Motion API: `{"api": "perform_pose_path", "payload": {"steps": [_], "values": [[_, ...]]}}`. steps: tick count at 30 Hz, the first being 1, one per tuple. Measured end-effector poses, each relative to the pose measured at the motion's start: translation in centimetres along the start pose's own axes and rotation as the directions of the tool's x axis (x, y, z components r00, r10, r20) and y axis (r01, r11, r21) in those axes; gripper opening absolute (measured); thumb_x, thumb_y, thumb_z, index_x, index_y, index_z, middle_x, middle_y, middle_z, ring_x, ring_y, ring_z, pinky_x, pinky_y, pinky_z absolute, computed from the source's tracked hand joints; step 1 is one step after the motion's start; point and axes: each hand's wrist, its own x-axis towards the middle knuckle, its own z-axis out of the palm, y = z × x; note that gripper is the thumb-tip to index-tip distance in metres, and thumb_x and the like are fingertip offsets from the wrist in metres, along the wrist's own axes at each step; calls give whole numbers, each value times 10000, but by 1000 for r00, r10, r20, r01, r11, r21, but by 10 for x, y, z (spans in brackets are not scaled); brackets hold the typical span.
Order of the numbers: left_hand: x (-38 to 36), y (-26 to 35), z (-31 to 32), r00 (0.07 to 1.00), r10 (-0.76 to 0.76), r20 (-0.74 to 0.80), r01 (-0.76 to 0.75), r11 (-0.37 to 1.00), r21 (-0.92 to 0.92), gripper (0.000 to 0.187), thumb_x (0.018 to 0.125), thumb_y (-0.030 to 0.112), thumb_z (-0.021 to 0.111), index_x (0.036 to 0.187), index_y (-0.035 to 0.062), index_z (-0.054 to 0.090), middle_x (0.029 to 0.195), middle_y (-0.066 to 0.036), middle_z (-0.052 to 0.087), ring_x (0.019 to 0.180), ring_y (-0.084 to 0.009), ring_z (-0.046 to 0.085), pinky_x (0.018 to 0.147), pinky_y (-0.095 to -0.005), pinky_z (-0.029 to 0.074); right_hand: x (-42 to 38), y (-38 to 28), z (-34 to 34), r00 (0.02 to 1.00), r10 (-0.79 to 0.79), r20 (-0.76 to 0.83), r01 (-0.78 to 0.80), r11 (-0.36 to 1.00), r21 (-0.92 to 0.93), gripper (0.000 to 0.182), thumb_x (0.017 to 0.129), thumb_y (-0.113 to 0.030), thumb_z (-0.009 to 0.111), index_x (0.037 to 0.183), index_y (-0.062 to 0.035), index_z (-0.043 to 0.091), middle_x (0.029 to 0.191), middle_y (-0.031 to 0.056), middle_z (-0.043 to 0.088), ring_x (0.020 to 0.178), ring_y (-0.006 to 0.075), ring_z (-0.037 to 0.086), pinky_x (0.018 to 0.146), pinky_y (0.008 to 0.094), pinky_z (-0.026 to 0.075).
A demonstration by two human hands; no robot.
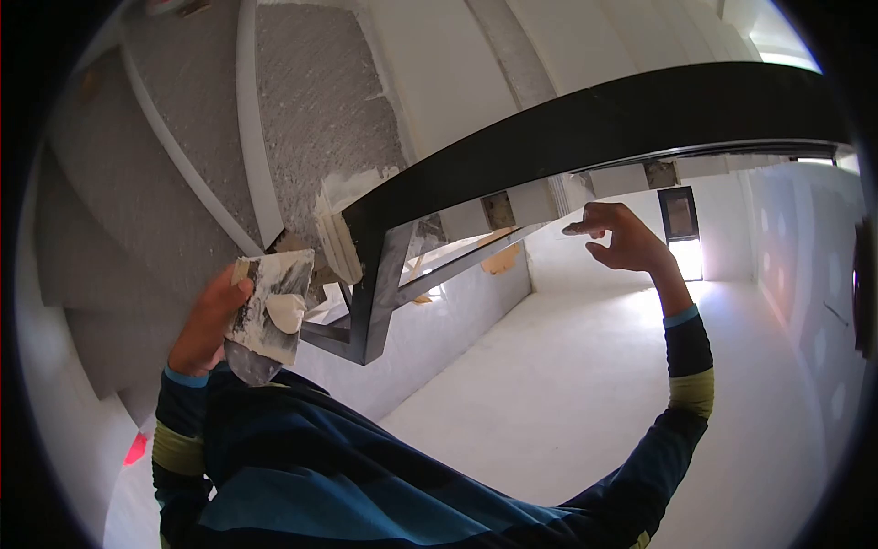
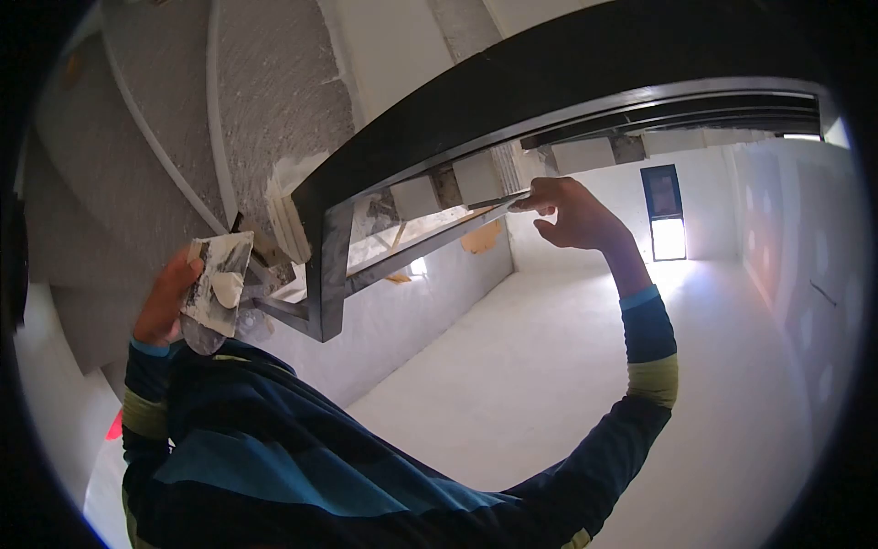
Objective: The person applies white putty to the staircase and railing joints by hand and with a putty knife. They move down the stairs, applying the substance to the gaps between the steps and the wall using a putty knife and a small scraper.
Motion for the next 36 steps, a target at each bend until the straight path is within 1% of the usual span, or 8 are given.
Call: {"api": "perform_pose_path", "payload": {"steps": [3, 9, 13, 17, 25, 31, 35, 36], "values": [[3, 1, 0, 999, 7, 41, -8, 1000, 26, 421, 899, 258, 494, 1222, -1, 422, 1123, -84, 539, 1013, -141, 532, 865, -269, 429, -17, -15, 3, 997, 65, -33, -59, 985, 161, 514, 628, 54, 652, 1110, -123, 617, 690, 62, 516, 622, 168, 472, 595, 281, 434], [3, 5, 10, 992, -64, 105, 71, 995, -67, 455, 912, 239, 488, 1288, 16, 363, 1178, -86, 511, 1053, -151, 523, 877, -294, 446, -14, -117, 78, 902, -220, -372, 346, 884, 314, 620, 680, -62, 685, 1263, -64, 474, 726, 82, 540, 606, 183, 504, 595, 307, 454], [2, 6, 17, 951, -126, 281, 165, 979, -123, 506, 898, 289, 522, 1297, 30, 350, 1188, -75, 506, 1045, -142, 527, 861, -284, 456, 34, -204, 127, 846, -304, -438, 518, 665, 538, 661, 688, -51, 675, 1292, -10, 409, 654, 76, 511, 574, 202, 505, 557, 302, 441], [-4, -6, 18, 951, -105, 290, 172, 961, -216, 419, 920, 255, 479, 1256, 24, 383, 1144, -71, 526, 1013, -126, 540, 862, -275, 454, 67, -241, 146, 703, -300, -645, 614, 713, 338, 667, 660, -38, 684, 1272, 3, 420, 673, 105, 547, 526, 218, 519, 506, 323, 439], [-16, -1, 35, 988, -129, 86, 148, 951, -270, 401, 936, 221, 424, 1273, 16, 352, 1153, -95, 519, 1017, -145, 545, 864, -273, 459, 91, -217, 163, 684, -350, -640, 682, 617, 392, 715, 640, 7, 652, 1301, -68, 392, 623, 91, 511, 512, 254, 497, 487, 352, 415], [-44, 18, 4, 973, -24, -228, -67, 921, -383, 372, 937, 219, 400, 1251, 21, 377, 1125, -99, 535, 988, -159, 566, 849, -275, 469, 107, -256, 151, 813, -256, -522, 510, 746, 428, 371, 659, -89, 694, 1013, -13, 616, 832, 118, 527, 719, 251, 531, 613, 332, 441], [-66, 10, -35, 806, 212, -552, -362, 915, -177, 329, 944, 211, 384, 1199, 8, 426, 1081, -82, 554, 936, -135, 566, 813, -268, 468, 138, -329, 168, 818, -172, -549, 568, 391, 724, 390, 679, -161, 738, 978, 33, 582, 840, 105, 522, 767, 184, 527, 664, 280, 442], [-71, 7, -48, 815, 208, -540, -353, 918, -179, 329, 944, 211, 384, 1199, 8, 426, 1081, -82, 554, 936, -135, 566, 813, -268, 468, 149, -354, 183, 886, -37, -462, 462, 156, 873, 319, 703, -154, 721, 910, 30, 561, 851, 84, 514, 756, 158, 509, 671, 259, 420]]}}
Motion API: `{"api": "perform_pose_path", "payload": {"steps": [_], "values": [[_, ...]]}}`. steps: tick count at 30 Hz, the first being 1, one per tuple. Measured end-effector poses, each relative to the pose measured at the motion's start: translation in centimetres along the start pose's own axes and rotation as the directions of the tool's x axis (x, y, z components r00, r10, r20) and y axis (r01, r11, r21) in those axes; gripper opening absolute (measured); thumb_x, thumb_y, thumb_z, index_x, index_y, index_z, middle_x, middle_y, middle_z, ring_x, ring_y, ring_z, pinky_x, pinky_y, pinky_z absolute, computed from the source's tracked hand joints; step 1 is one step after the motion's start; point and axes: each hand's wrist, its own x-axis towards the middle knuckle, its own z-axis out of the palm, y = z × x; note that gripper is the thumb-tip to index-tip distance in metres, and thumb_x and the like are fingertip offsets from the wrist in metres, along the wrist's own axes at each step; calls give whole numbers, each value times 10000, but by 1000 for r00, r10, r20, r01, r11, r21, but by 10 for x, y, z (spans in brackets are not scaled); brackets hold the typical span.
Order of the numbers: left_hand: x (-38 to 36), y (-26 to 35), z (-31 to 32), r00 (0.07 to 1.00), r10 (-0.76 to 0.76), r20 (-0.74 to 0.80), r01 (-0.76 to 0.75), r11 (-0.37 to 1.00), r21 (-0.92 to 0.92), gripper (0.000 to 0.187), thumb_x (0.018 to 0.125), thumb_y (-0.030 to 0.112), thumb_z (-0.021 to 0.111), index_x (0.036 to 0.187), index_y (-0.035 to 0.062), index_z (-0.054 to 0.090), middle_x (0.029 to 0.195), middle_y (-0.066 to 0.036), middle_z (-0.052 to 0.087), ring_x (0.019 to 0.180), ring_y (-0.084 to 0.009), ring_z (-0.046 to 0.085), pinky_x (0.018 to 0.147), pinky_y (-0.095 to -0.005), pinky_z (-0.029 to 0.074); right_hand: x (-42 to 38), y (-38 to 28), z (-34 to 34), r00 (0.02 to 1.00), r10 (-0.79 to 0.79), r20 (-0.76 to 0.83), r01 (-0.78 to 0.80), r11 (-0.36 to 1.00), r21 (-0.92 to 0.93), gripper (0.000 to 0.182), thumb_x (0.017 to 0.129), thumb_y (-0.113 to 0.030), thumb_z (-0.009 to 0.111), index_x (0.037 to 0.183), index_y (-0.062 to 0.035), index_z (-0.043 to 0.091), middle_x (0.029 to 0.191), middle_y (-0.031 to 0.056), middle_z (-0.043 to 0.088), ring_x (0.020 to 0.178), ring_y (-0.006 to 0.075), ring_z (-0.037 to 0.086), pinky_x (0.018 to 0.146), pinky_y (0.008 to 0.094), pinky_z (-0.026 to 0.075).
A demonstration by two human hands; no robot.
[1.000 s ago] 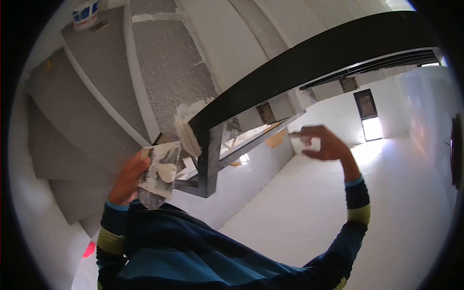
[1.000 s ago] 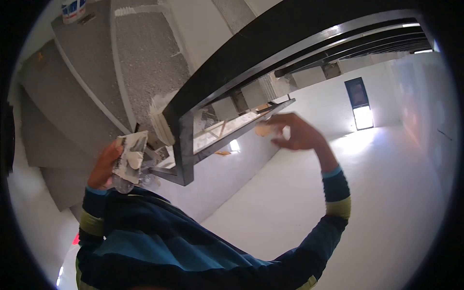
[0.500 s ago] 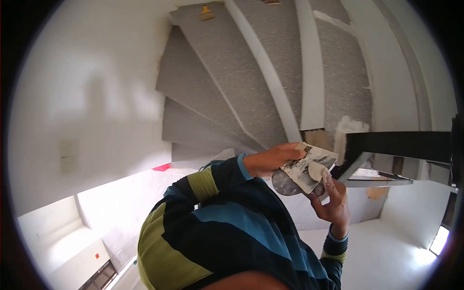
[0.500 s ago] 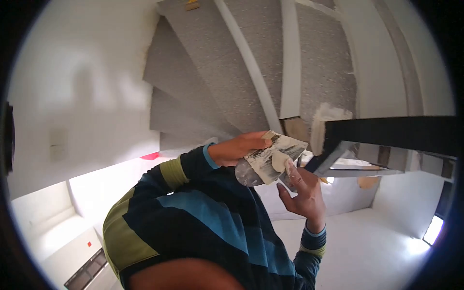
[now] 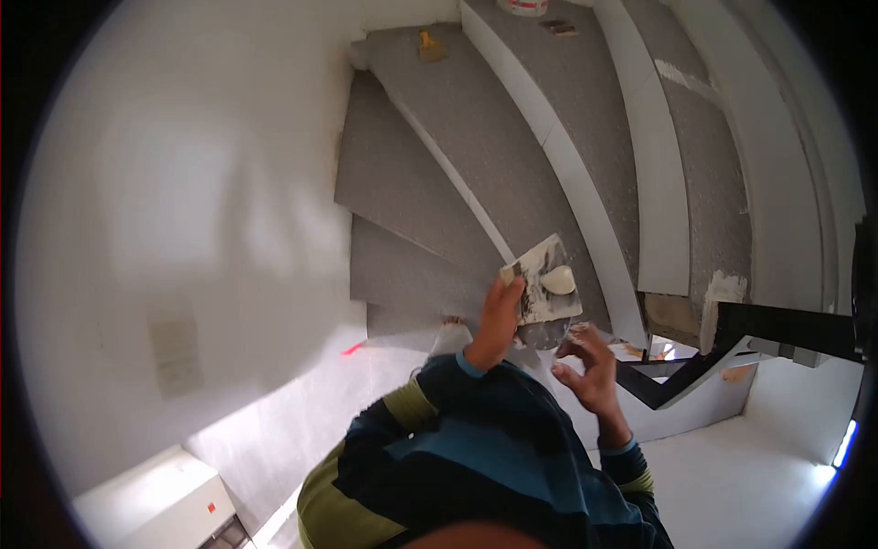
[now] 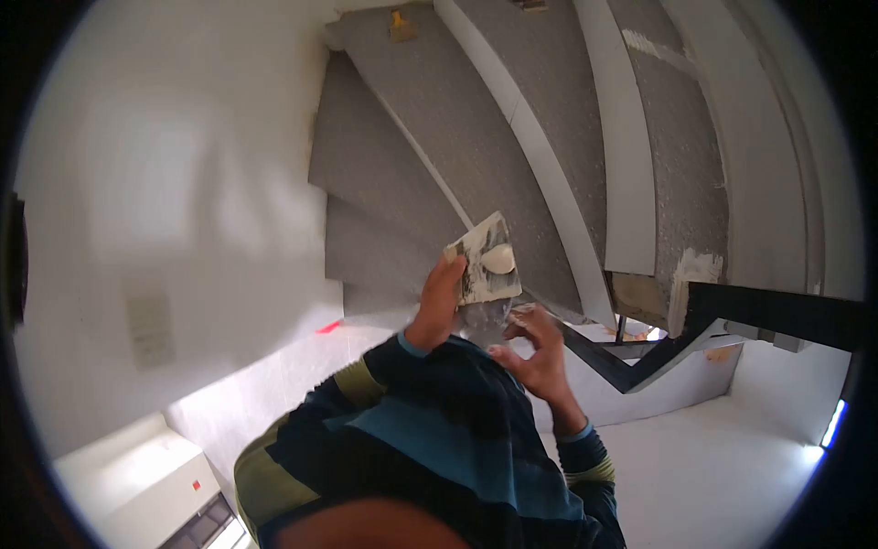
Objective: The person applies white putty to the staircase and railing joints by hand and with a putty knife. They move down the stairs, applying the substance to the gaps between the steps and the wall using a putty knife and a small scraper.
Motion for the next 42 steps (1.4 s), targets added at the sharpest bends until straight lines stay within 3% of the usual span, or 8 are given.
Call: {"api": "perform_pose_path", "payload": {"steps": [9, 10, 12, 16, 18, 20, 35, 42], "values": [[17, 52, -101, 996, 58, -71, -70, 981, -179, 362, 950, 240, 351, 1219, 5, 413, 1162, -106, 511, 1079, -218, 513, 922, -336, 420, 56, -4, 120, 910, 365, -197, -223, 831, 509, 77, 749, -64, 610, 789, -42, 547, 719, -23, 511, 679, 56, 442, 612, 248, 367], [23, 53, -115, 970, 231, -70, -208, 948, 242, 352, 943, 215, 380, 1218, -2, 411, 1162, -112, 509, 1073, -220, 516, 913, -336, 428, 58, 0, 124, 924, 330, -192, -181, 822, 541, 83, 756, -61, 604, 805, -35, 542, 762, -8, 538, 718, 65, 473, 648, 246, 384], [22, 76, -132, 865, 485, 130, -332, 358, 873, 344, 902, 69, 466, 1224, -24, 389, 1167, -121, 501, 1084, -207, 501, 906, -330, 440, 61, 2, 132, 931, 313, -189, -162, 816, 555, 97, 761, -66, 585, 828, -37, 521, 816, 13, 567, 772, 75, 502, 687, 239, 397], [36, 110, -154, 825, 543, 154, -383, 339, 859, 422, 847, -29, 521, 1239, -27, 364, 1198, -126, 472, 1115, -192, 468, 925, -333, 432, 67, 3, 135, 915, 331, -230, -150, 810, 567, 110, 764, -77, 584, 845, -40, 519, 828, 16, 564, 772, 81, 508, 689, 240, 400], [42, 124, -158, 919, 392, -29, -378, 900, 216, 387, 904, 113, 453, 1262, 7, 352, 1244, -121, 435, 1110, -216, 478, 938, -366, 421, 68, 17, 129, 891, 374, -257, -156, 785, 600, 137, 765, -78, 586, 881, -39, 525, 846, 19, 565, 779, 91, 519, 700, 242, 407], [46, 135, -155, 968, 229, -106, -248, 937, -244, 383, 942, 248, 376, 1269, 49, 370, 1240, -106, 455, 1095, -244, 496, 939, -396, 414, 73, 28, 123, 876, 403, -265, -172, 773, 610, 148, 767, -76, 584, 899, -36, 532, 854, 22, 568, 786, 96, 524, 708, 246, 411], [63, 255, -186, 899, 203, -388, -232, 972, -29, 425, 900, 298, 440, 1256, 65, 426, 1200, -80, 495, 1069, -220, 484, 840, -353, 420, 173, 47, 99, 777, 505, -375, -305, 824, 478, 192, 796, -140, 638, 907, -6, 557, 794, 39, 569, 710, 98, 537, 618, 258, 472], [47, 344, -155, 870, 287, -400, -247, 957, 149, 323, 910, 246, 450, 1169, 56, 483, 1013, -28, 537, 765, -132, 485, 752, -297, 410, 201, -11, 104, 753, 529, -391, -302, 806, 508, 225, 757, -189, 659, 844, -13, 549, 711, 11, 514, 628, 86, 460, 535, 254, 420]]}}
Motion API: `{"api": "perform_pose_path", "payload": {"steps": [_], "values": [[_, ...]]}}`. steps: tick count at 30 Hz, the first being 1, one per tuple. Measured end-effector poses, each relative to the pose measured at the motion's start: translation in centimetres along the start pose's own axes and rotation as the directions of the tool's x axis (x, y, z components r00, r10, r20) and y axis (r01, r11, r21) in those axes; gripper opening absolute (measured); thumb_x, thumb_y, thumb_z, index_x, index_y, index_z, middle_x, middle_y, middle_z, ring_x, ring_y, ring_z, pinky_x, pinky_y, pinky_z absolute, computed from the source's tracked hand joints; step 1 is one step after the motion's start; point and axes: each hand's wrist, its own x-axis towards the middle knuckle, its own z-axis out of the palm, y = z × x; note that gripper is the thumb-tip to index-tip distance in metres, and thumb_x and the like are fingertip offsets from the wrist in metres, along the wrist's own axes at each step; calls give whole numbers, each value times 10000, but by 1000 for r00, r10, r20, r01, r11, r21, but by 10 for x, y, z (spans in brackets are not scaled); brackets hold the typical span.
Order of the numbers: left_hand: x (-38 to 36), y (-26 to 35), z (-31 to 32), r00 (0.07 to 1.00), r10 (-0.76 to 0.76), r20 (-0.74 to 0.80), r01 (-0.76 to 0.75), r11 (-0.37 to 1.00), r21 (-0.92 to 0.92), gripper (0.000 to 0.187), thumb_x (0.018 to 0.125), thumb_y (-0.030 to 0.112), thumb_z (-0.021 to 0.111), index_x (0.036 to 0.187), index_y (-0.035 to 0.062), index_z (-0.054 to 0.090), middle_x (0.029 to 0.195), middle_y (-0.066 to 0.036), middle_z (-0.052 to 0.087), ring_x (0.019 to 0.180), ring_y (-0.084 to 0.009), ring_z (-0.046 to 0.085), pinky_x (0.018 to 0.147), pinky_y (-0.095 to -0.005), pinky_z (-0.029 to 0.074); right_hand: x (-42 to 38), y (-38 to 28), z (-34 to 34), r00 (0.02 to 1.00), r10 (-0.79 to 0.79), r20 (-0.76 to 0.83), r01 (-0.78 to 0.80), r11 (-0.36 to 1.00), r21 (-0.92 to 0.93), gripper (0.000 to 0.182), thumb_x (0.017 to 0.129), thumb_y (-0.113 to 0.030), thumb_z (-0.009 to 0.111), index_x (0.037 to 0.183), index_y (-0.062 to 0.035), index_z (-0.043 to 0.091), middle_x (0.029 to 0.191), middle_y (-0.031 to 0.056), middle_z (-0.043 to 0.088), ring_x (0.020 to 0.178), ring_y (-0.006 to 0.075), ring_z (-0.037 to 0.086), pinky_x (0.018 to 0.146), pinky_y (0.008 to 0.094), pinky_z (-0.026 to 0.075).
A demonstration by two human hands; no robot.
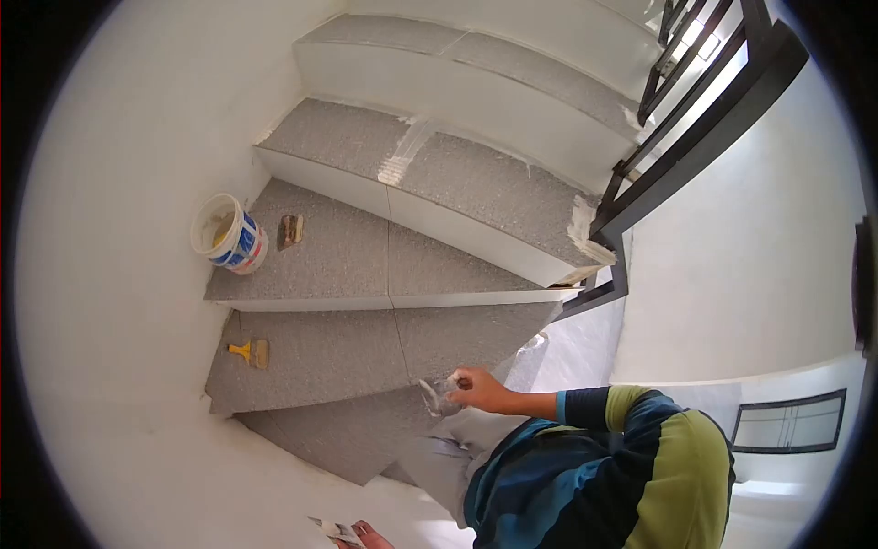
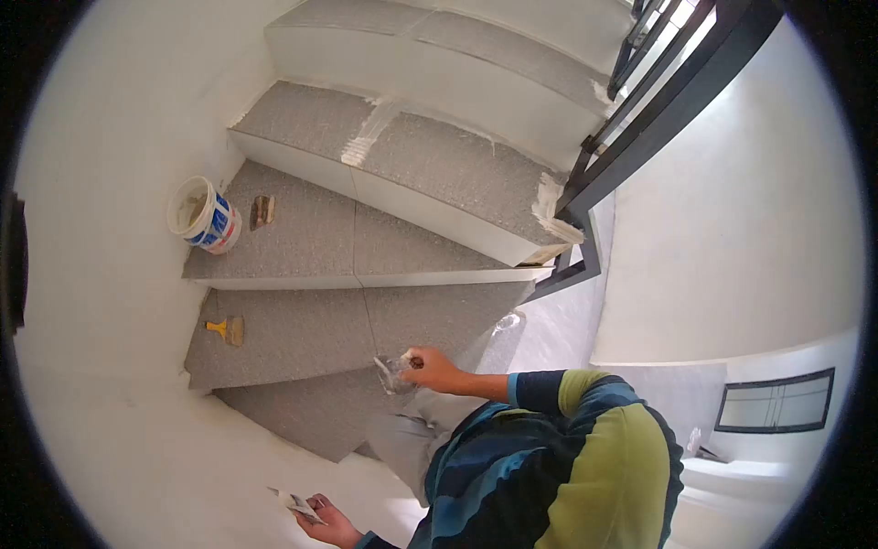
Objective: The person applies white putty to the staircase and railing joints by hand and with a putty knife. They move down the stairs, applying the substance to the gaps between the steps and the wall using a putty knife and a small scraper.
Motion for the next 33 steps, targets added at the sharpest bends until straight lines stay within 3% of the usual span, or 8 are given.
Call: {"api": "perform_pose_path", "payload": {"steps": [4, 11, 13, 17, 24, 26, 30, 33], "values": [[8, 39, 38, 998, -61, -1, 61, 997, -51, 328, 916, 240, 440, 1169, 35, 480, 998, -39, 536, 750, -136, 481, 739, -284, 409, 6, -27, 24, 991, -123, 44, 131, 947, -292, 248, 747, -210, 663, 832, -11, 543, 699, 27, 511, 614, 97, 447, 515, 270, 385], [123, 53, 108, 982, -102, 156, 93, 993, 67, 312, 905, 204, 455, 1163, 31, 481, 1053, -55, 536, 792, -163, 497, 739, -321, 437, 29, -70, 56, 977, -90, -191, 56, 982, -181, 248, 758, -230, 650, 843, -23, 541, 699, 25, 518, 622, 100, 458, 555, 271, 382], [165, 58, 122, 945, -210, 250, 186, 976, 116, 458, 897, 292, 459, 1286, 58, 396, 1265, -89, 429, 1058, -210, 456, 835, -387, 413, 19, -84, 66, 957, 18, -288, -45, 995, -87, 244, 764, -224, 646, 853, -24, 539, 710, 24, 526, 630, 96, 466, 563, 265, 388], [186, 102, 196, 903, -323, 285, 312, 946, 82, 455, 895, 282, 466, 1295, 78, 390, 1261, -82, 438, 1064, -211, 459, 839, -385, 415, 4, -128, 85, 908, 62, -415, -34, 997, 76, 217, 785, -162, 636, 892, -2, 538, 771, 53, 566, 684, 109, 538, 571, 257, 461], [214, 127, 281, 729, -495, 472, 389, 868, 310, 379, 899, 276, 476, 1221, 80, 438, 1170, -71, 500, 1016, -213, 505, 835, -399, 448, -51, -187, 83, 768, -1, -640, 131, 979, 156, 172, 777, -122, 652, 879, -12, 567, 761, 37, 565, 684, 96, 541, 588, 256, 454], [219, 113, 298, 668, -495, 556, 229, 847, 479, 389, 904, 281, 456, 1232, 75, 429, 1182, -82, 494, 1039, -213, 501, 865, -387, 439, -66, -193, 71, 675, -4, -738, 145, 981, 127, 144, 774, -103, 644, 857, -17, 562, 721, 35, 565, 634, 91, 539, 553, 238, 446], [164, 103, 395, 473, -662, 582, 378, 749, 544, 391, 910, 232, 417, 1248, 36, 401, 1189, -94, 491, 1093, -221, 489, 917, -370, 413, -82, -224, 50, 523, 26, -852, 181, 973, 141, 139, 779, -104, 625, 860, -12, 559, 740, 29, 571, 654, 86, 537, 569, 230, 453], [135, 88, 452, 365, -720, 591, 296, 691, 659, 392, 911, 211, 396, 1249, 12, 387, 1184, -112, 495, 1080, -221, 502, 927, -362, 407, -76, -243, 29, 471, 42, -881, 213, 964, 160, 130, 778, -82, 601, 875, -11, 554, 764, 27, 569, 672, 79, 531, 578, 219, 433]]}}
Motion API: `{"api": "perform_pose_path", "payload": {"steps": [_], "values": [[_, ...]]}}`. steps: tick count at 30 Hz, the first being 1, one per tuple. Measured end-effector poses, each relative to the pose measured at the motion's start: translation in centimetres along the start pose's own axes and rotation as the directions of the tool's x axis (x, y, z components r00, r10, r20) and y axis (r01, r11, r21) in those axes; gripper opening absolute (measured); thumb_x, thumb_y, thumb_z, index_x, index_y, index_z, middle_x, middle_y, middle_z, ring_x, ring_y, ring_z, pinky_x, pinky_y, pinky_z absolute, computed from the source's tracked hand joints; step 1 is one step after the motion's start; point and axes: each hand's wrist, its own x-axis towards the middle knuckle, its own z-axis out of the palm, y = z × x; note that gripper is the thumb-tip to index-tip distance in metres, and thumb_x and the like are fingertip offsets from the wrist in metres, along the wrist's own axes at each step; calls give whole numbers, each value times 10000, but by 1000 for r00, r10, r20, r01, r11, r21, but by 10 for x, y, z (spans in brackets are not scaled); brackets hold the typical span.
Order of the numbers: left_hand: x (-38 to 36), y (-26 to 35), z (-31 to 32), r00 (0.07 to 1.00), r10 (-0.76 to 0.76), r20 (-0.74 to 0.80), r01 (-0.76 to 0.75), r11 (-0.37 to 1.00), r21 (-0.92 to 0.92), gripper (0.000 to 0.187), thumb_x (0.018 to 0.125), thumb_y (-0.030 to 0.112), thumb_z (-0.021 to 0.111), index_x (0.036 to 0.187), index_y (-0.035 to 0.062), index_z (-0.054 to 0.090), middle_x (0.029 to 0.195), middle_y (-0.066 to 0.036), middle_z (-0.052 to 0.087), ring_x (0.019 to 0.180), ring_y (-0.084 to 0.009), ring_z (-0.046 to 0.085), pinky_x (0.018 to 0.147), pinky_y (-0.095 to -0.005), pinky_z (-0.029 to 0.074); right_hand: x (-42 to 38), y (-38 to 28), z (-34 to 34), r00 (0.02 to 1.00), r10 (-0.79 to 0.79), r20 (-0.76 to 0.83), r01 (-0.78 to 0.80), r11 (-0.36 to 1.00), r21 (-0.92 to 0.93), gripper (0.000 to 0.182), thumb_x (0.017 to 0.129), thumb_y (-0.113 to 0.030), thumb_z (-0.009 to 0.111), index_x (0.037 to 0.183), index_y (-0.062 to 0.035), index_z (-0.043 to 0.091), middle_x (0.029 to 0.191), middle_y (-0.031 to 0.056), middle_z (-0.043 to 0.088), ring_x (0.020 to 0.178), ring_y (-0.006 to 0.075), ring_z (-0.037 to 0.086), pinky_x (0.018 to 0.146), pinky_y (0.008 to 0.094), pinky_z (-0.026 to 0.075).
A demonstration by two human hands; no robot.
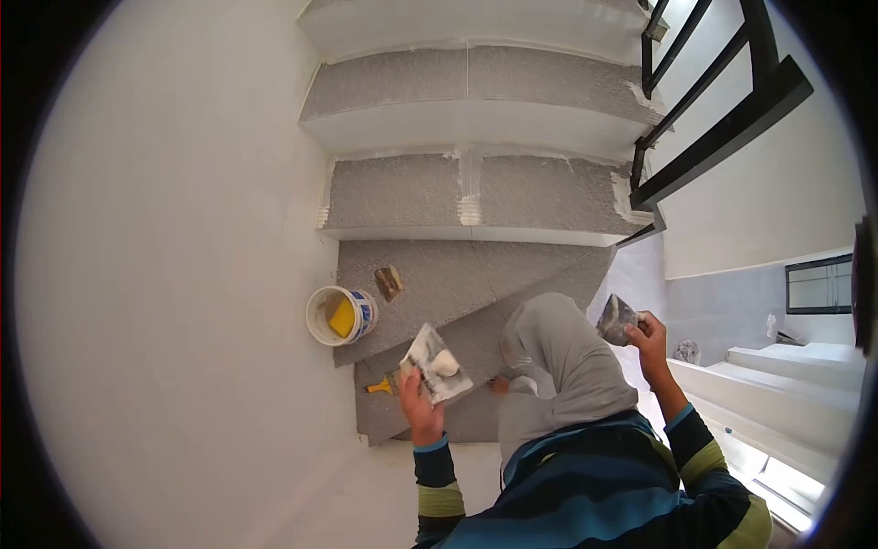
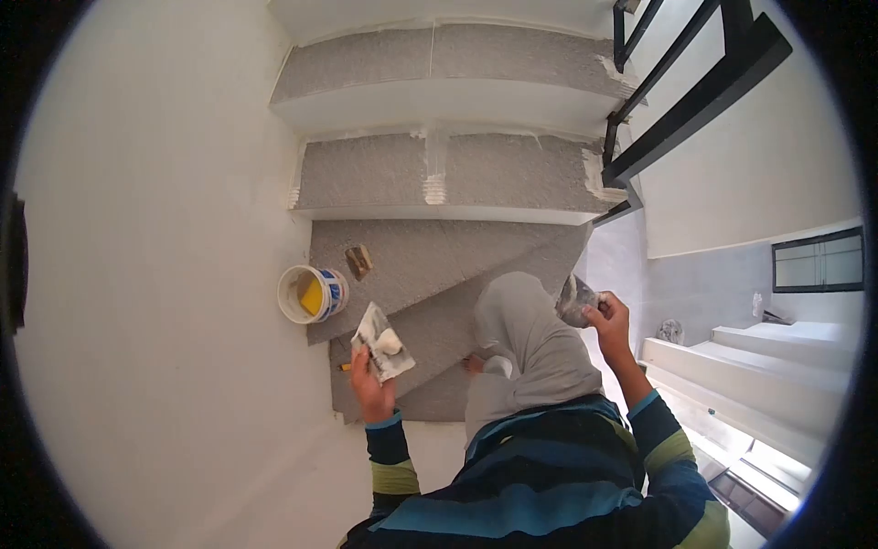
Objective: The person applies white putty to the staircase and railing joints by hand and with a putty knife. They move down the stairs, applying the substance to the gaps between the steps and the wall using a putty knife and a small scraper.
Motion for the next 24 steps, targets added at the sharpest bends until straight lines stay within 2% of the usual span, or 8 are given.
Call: {"api": "perform_pose_path", "payload": {"steps": [1, 3, 7, 10, 16, 19, 22, 24], "values": [[12, 3, 12, 1000, 0, 2, 0, 1000, 13, 392, 911, 211, 396, 1249, 12, 387, 1184, -112, 495, 1080, -221, 502, 927, -362, 407, 10, -6, 3, 1000, 5, -3, -5, 1000, 12, 130, 778, -82, 601, 875, -11, 554, 764, 27, 569, 672, 79, 531, 578, 219, 433], [39, 5, 31, 992, -10, 123, 3, 998, 56, 392, 911, 190, 383, 1249, -9, 374, 1184, -131, 496, 1070, -222, 513, 924, -348, 411, 36, -13, 12, 1000, -12, -8, 12, 1000, -13, 171, 771, -134, 601, 880, -13, 548, 762, 10, 555, 696, 80, 512, 643, 232, 423], [101, 18, 84, 985, -79, 155, 61, 991, 117, 335, 919, 136, 376, 1226, 4, 392, 1125, -101, 527, 1049, -201, 527, 889, -329, 426, 107, -28, 28, 998, -56, -9, 56, 998, 2, 184, 789, -156, 603, 877, -3, 551, 770, 9, 558, 713, 76, 508, 651, 233, 426], [116, 36, 136, 987, -137, 86, 124, 983, 137, 378, 908, 125, 367, 1262, -7, 351, 1201, -134, 489, 1088, -231, 510, 916, -349, 420, 137, -42, 31, 999, -33, -29, 35, 997, 69, 177, 783, -115, 617, 892, 9, 555, 790, 19, 566, 723, 78, 519, 655, 233, 428], [116, 132, 270, 976, -34, 213, 4, 990, 140, 369, 901, 122, 359, 1243, -18, 353, 1160, -130, 499, 1055, -203, 517, 917, -308, 399, 208, -138, 49, 995, -64, 71, 60, 996, 69, 190, 786, -138, 619, 917, -11, 563, 785, 17, 564, 719, 84, 529, 624, 237, 438], [127, 171, 316, 950, 27, 311, -82, 983, 165, 382, 898, 141, 381, 1241, -25, 359, 1162, -132, 499, 1056, -198, 517, 918, -311, 400, 261, -202, 83, 998, -40, 40, 32, 984, 173, 223, 799, -185, 618, 932, -11, 573, 777, 26, 573, 693, 85, 548, 590, 231, 453], [148, 192, 356, 944, 87, 320, -153, 970, 188, 384, 898, 146, 390, 1243, -20, 362, 1159, -127, 504, 1054, -193, 517, 916, -311, 402, 313, -253, 128, 997, -70, 42, 55, 956, 288, 265, 794, -231, 626, 958, -29, 575, 802, 25, 572, 713, 100, 566, 585, 234, 471], [180, 197, 358, 938, 94, 333, -159, 972, 175, 382, 899, 157, 393, 1240, -14, 373, 1159, -118, 510, 1046, -197, 523, 920, -311, 400, 344, -276, 161, 989, -105, 105, 55, 917, 395, 305, 792, -247, 630, 993, -24, 572, 839, 34, 573, 729, 104, 567, 620, 245, 488]]}}
